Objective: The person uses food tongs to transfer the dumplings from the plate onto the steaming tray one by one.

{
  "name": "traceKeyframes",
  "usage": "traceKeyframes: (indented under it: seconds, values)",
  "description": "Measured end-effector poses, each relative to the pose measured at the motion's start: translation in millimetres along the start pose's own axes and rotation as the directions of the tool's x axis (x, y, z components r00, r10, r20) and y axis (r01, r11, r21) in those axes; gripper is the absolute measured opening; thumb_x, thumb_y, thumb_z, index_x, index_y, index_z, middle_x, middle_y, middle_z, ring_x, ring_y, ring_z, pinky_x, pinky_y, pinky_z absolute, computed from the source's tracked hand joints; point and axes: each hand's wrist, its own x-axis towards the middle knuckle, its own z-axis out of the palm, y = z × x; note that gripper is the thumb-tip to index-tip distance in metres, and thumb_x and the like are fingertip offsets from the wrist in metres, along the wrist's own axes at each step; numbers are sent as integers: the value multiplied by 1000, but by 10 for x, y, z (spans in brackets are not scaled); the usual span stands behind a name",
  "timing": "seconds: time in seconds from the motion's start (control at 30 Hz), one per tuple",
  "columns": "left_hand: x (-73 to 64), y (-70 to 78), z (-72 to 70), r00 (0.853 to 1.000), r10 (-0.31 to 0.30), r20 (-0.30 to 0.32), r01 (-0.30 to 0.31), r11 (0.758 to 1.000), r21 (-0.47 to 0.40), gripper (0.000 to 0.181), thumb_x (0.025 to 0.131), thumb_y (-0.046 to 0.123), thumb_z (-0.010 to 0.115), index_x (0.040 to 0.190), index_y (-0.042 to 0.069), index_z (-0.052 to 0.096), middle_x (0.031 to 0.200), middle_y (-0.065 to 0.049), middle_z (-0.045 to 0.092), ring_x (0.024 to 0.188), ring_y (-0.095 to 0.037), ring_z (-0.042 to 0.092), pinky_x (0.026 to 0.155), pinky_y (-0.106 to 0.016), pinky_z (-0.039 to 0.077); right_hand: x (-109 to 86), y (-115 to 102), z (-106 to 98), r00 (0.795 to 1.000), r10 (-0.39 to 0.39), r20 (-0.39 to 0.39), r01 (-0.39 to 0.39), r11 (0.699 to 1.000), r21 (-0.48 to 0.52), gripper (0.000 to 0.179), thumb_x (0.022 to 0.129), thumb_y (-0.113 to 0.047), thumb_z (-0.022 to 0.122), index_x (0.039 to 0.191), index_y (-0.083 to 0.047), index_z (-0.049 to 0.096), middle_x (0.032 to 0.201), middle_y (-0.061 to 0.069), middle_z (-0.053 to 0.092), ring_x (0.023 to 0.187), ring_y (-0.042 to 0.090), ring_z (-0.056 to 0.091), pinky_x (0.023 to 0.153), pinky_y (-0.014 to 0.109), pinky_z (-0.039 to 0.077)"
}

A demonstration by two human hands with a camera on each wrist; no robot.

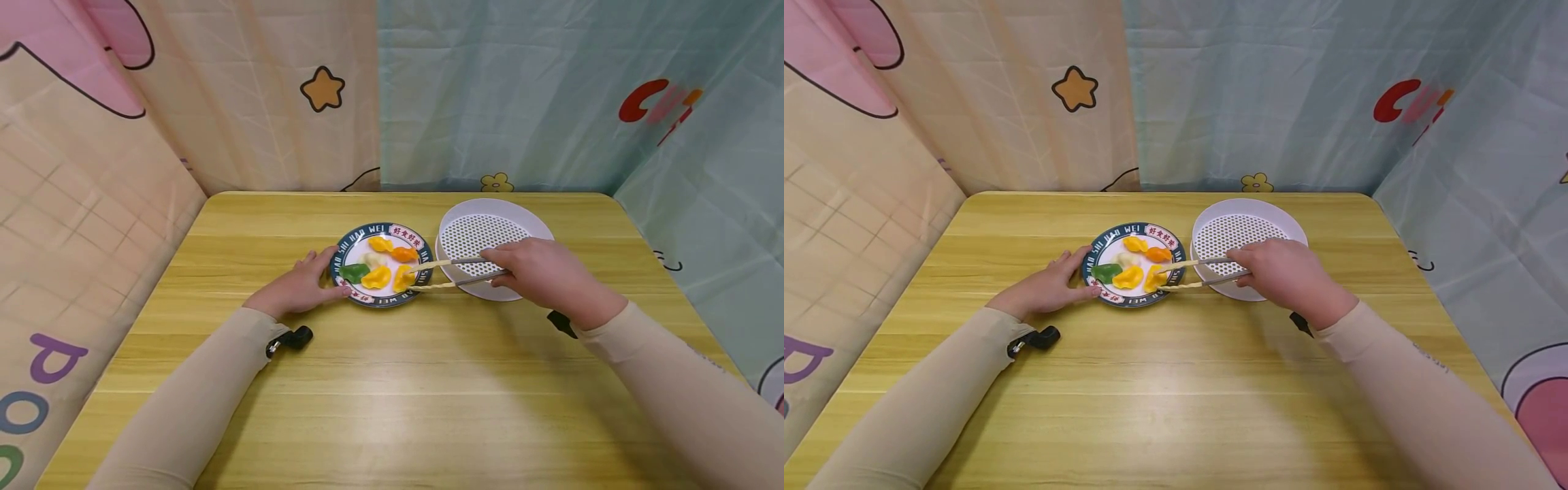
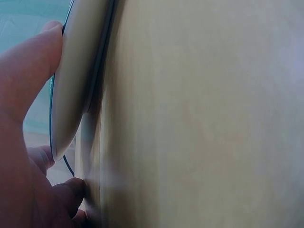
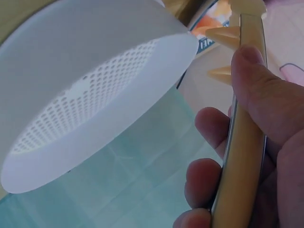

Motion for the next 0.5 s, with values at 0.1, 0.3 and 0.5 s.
traceKeyframes:
  seconds: [0.1,0.3,0.5]
  values:
    - [-3,1,0,1000,1,1,-1,1000,2,111,87,82,61,171,32,8,178,-16,12,162,-50,4,121,-79,17,27,15,-25,1000,-16,8,16,1000,-4,43,85,-18,89,125,-14,72,116,3,79,101,27,76,87,49,61]
    - [6,-13,1,1000,-6,5,6,1000,2,112,87,83,60,171,32,8,178,-15,12,163,-49,4,121,-79,19,83,30,-89,999,-30,42,31,999,-36,40,85,-18,89,121,-16,71,106,0,79,91,24,74,82,47,61]
    - [19,-20,9,1000,-11,2,11,1000,-2,111,86,83,61,171,32,8,178,-13,13,163,-47,4,121,-78,19,147,23,-160,997,-12,78,16,998,-55,43,86,-18,88,125,-16,72,110,2,80,91,25,75,80,49,61]
